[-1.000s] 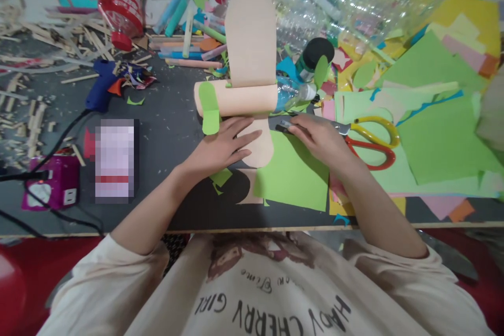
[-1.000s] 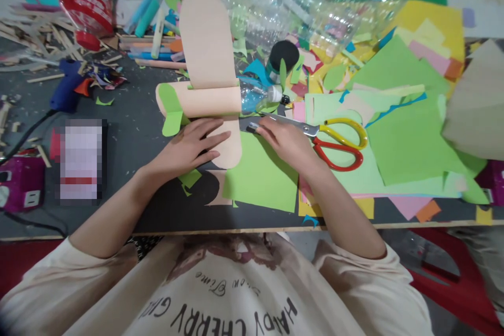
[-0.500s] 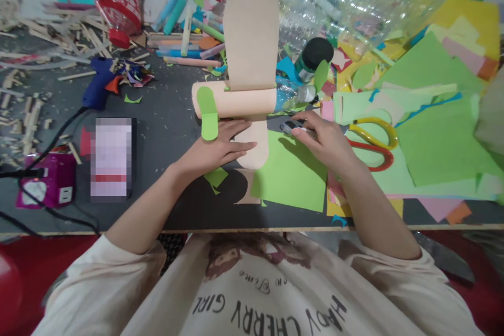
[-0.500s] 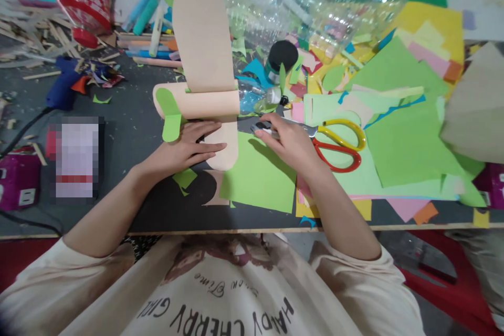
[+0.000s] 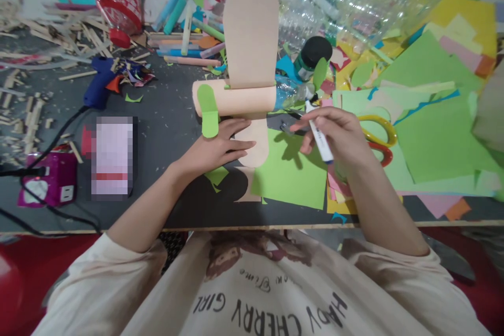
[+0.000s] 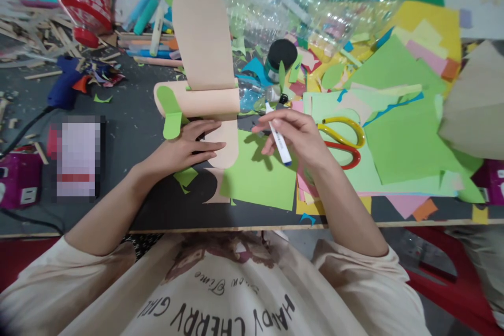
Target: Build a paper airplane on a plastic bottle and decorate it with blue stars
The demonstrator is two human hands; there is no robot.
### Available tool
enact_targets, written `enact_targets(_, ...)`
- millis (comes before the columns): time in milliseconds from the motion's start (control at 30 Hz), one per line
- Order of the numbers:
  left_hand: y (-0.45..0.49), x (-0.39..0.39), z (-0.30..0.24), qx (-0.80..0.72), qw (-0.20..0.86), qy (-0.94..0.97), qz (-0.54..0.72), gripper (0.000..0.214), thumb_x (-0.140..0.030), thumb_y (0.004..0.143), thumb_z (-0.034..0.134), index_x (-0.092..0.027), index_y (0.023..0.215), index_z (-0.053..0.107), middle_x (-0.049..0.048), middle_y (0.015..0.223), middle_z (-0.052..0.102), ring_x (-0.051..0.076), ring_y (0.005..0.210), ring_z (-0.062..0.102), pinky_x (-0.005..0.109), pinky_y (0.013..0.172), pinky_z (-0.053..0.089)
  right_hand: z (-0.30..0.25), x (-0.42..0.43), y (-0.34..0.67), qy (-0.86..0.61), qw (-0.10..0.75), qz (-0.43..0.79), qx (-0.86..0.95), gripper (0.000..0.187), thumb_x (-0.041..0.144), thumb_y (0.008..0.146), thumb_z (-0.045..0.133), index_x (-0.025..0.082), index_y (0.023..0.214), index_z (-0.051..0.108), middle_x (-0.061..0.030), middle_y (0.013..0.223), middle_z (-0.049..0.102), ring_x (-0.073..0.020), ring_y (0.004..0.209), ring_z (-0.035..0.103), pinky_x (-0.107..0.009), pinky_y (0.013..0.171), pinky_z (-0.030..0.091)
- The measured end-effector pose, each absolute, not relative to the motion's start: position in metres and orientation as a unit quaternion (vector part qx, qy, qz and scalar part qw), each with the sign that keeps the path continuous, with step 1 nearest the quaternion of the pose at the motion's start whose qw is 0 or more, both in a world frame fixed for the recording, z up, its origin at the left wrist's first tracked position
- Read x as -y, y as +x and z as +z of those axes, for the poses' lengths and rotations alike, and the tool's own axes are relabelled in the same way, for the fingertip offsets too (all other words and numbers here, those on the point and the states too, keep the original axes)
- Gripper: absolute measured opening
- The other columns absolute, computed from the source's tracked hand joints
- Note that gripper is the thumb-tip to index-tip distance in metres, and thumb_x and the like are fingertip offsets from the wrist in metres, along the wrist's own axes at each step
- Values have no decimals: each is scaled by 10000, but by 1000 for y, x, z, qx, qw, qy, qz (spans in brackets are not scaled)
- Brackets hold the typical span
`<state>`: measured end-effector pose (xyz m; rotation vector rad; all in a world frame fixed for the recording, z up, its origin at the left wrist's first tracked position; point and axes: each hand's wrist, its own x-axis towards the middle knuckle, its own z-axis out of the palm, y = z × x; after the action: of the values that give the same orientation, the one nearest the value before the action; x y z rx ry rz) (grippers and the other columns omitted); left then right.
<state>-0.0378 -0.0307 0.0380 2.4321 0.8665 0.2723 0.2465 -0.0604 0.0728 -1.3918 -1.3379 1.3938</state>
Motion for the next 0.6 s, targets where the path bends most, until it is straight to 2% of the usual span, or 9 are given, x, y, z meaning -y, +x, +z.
enact_targets(100,-38,31,37,-331,272,897,107,321,-346,994,514,-250,1247,688,111,1517,474,280,1414,429,478,1148,416,76,59,245,-530,336,617,475,403,602,804,446,255,937,602,-87,928,767,-182,534,670,-280,380,457)
enact_targets(233,-37,33,40,-354,279,886,104,304,-348,988,524,-266,1213,711,91,1511,475,286,1391,448,471,1152,409,77,60,234,-484,357,663,447,438,596,658,667,279,897,483,-56,883,771,-188,551,675,-251,377,412)
enact_targets(300,-36,34,41,-363,282,883,98,296,-358,985,526,-277,1189,725,84,1524,456,299,1403,431,478,1146,415,75,61,223,-475,373,673,427,421,624,713,636,274,882,476,-50,844,770,-185,545,669,-254,388,413)
enact_targets(400,-36,34,42,-362,277,886,89,294,-371,982,528,-292,1185,725,74,1544,426,316,1433,387,480,1122,443,67,59,202,-490,376,670,412,415,629,849,472,236,933,573,-42,724,722,-159,495,619,-252,382,395)
enact_targets(467,-35,33,43,-358,265,892,83,293,-363,984,523,-294,1185,725,71,1547,419,317,1441,372,479,1123,440,58,57,189,-480,422,660,394,410,586,852,505,210,961,629,-6,649,654,-123,460,558,-239,388,386)
enact_targets(533,-35,33,44,-355,253,897,77,290,-357,988,516,-290,1168,734,72,1546,420,317,1442,366,484,1139,418,49,55,177,-471,441,652,397,364,547,827,570,202,901,658,30,581,566,-98,445,499,-232,412,398)
enact_targets(600,-34,33,46,-353,246,900,71,291,-362,988,514,-281,1145,745,77,1545,421,322,1440,365,488,1147,406,41,54,168,-458,451,636,426,316,513,828,599,209,877,670,35,572,545,-101,487,505,-229,444,405)
